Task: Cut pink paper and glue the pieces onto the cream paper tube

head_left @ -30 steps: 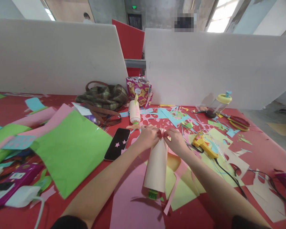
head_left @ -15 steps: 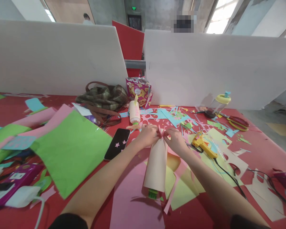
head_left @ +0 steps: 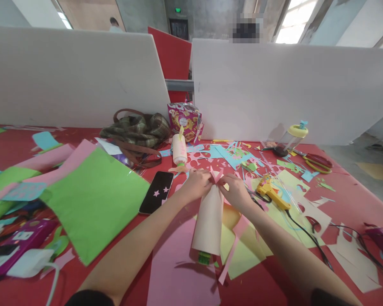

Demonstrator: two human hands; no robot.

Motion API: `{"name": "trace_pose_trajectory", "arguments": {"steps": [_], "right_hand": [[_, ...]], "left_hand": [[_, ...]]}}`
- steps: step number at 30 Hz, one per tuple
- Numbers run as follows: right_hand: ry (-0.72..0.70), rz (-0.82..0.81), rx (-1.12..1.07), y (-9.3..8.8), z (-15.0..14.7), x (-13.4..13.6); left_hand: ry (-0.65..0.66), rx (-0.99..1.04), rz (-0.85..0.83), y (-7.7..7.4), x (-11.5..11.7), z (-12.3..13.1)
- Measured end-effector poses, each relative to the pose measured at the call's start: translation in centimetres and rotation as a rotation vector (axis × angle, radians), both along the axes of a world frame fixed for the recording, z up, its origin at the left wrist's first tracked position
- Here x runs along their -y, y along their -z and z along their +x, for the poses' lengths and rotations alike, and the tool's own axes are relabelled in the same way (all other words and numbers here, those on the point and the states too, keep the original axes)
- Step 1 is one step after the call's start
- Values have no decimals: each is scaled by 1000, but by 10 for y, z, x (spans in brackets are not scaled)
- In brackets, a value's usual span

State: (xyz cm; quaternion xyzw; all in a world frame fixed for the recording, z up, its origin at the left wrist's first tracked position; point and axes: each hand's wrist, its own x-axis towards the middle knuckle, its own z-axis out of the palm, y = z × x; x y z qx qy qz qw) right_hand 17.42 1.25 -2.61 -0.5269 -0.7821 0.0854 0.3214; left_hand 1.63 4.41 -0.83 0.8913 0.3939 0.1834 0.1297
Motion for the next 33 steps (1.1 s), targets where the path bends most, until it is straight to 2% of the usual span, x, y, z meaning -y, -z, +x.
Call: {"name": "trace_pose_trajectory", "arguments": {"steps": [7,13,22,33], "right_hand": [[21,3,7,-3,0,-9],[49,15,14,-1,-1,-17],[56,20,-5,3,-3,-7],[57,35,-56,4,-2,-3]], "left_hand": [[5,7,5,-3,-5,2],[-10,20,5,1,-9,6],[-26,62,-13,5,-1,3],[-40,102,-26,2,-1,1]]}}
